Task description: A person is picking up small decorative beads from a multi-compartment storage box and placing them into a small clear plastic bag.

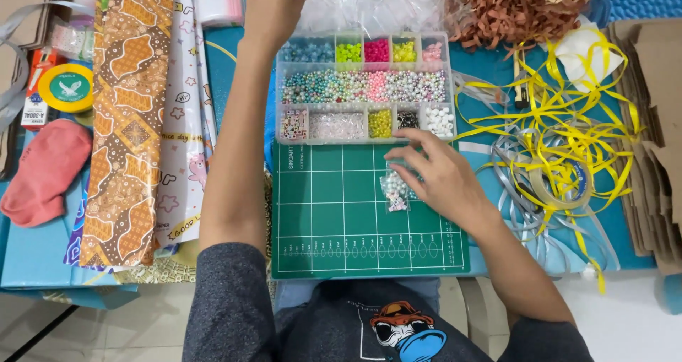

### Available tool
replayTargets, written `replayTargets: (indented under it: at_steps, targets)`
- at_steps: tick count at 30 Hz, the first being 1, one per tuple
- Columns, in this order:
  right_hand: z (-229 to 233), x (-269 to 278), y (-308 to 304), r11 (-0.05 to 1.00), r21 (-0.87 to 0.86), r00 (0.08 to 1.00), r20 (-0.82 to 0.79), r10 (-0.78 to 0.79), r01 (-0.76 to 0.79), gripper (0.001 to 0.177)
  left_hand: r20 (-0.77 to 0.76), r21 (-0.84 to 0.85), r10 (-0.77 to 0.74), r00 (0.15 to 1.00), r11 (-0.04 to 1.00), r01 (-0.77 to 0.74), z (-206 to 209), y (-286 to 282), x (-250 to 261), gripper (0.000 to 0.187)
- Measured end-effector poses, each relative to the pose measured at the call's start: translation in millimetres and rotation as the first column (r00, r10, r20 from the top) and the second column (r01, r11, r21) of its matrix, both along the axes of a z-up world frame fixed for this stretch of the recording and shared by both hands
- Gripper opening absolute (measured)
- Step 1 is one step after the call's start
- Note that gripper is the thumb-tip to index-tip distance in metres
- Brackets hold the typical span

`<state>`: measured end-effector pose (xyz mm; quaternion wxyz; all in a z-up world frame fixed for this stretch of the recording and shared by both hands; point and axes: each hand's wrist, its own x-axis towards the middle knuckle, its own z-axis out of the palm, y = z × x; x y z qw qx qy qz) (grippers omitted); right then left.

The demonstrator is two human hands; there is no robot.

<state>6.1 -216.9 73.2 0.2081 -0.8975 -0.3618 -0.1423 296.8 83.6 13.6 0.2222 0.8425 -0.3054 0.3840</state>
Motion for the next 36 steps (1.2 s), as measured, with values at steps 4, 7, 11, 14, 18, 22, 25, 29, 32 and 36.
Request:
replayTargets:
  at_steps: [4,7,11,14,18,22,25,29,32,36]
  targets:
    - [-1,-1,2,1.0,-0.015,0.999,0.035,0.003,-0.002,0.014,0.076,0.076,-0.008,0.997,0.997,0.002,4,-14,-3,0.024]
    - [-4,-2,5,1.0,-0.007,0.999,0.049,0.017,-0.016,0.014,0.024,0.061,0.007,1.0,0.998,-0.009,-4,-42,-4,0.014]
    - [-6,-1,7,1.0,-0.013,0.999,0.023,0.022,-0.022,0.013,-0.208,0.125,0.064,0.976,0.991,-0.038,-17,-91,-6,0.041]
    - [-1,-1,10,0.999,0.02,0.999,0.012,0.045,-0.045,0.012,-0.112,0.149,0.163,0.98,0.978,-0.146,-44,-111,6,0.055]
    - [-6,0,9,0.999,0.016,0.999,0.017,0.038,-0.039,0.012,-0.297,0.174,0.247,0.923,0.964,-0.202,-42,-120,2,0.051]
    - [-6,1,8,0.999,0.018,0.998,0.026,0.049,-0.049,0.012,-0.579,-0.134,0.009,0.815,0.985,-0.106,-40,-108,4,0.033]
    - [-6,0,9,0.999,0.015,0.998,0.03,0.052,-0.052,0.012,-0.524,-0.23,-0.06,0.85,0.971,-0.074,-38,-98,6,0.028]
    - [-4,0,8,0.999,0.008,0.998,0.038,0.051,-0.051,0.013,-0.437,-0.31,-0.079,0.896,0.948,-0.068,-38,-82,10,0.033]
    - [-9,3,1,0.999,0.035,0.999,0.036,-0.017,0.016,0.013,-0.416,-0.447,-0.24,0.877,0.894,0.032,-18,-77,-13,0.017]
    - [6,18,-9,0.971,0.208,0.984,-0.156,-0.088,0.12,0.018,-0.675,-0.551,-0.421,0.606,0.834,-0.034,32,-99,-94,0.003]
